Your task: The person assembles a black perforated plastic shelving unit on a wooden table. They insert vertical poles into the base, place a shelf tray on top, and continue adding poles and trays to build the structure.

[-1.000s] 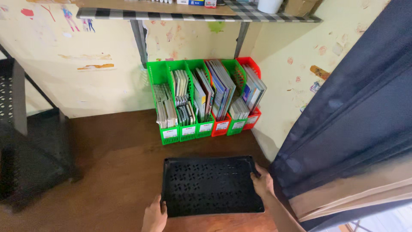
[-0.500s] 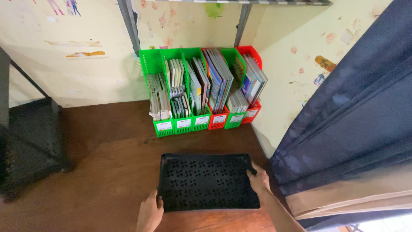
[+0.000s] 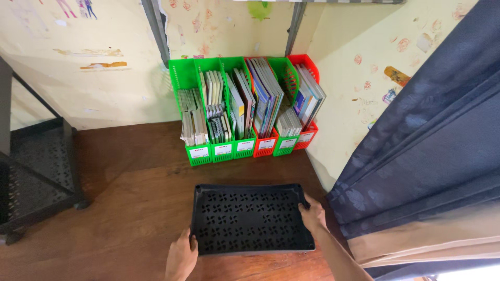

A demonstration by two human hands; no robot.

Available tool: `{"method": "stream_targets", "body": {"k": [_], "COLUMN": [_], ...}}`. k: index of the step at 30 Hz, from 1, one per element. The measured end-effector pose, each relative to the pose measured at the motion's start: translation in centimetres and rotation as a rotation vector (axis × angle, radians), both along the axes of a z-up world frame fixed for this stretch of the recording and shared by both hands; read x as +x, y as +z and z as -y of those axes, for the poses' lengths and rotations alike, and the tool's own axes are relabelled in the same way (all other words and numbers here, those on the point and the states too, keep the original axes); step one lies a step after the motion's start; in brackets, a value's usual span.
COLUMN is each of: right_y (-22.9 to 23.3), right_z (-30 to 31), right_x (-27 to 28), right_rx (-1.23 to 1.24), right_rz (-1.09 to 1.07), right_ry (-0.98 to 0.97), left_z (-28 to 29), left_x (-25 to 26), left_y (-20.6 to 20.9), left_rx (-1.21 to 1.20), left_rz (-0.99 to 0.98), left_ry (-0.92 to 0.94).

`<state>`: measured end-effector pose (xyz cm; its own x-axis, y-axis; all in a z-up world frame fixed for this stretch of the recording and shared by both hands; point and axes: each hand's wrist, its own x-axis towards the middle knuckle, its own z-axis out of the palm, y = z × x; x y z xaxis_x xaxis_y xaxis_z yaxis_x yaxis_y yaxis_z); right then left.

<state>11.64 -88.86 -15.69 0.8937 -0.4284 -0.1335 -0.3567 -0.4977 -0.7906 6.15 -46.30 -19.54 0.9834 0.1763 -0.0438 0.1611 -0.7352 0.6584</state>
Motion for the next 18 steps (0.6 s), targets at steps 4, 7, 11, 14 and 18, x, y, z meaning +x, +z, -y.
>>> {"method": "stream_targets", "body": {"k": [4, 7, 11, 14, 18], "right_y": [0.1, 0.0, 0.1, 1.1, 2.9], "right_z": [0.1, 0.1, -0.5, -1.3, -3.7], "right_x": [-0.2, 0.3, 0.3, 0.1, -0.5], "right_rx": [-0.019, -0.083, -0.133, -0.338, -0.584], "right_rz": [-0.049, 0.014, 0.102, 0.297, 0.346], "right_ry": [0.001, 0.022, 0.009, 0.063, 0.204], "left_z": [0.3, 0.5, 0.7, 0.6, 0.2], "left_x": [-0.2, -0.1, -0.3, -0.7, -0.5], "left_y": [1.6, 2.9, 4.0, 4.5, 5.2], "left_rx": [0.018, 0.006, -0.014, -0.078, 0.025], "left_rz": [-0.126, -0.156, -0.197, -0.137, 0.165], "left_ry": [0.02, 0.022, 0.035, 0.036, -0.154]}}
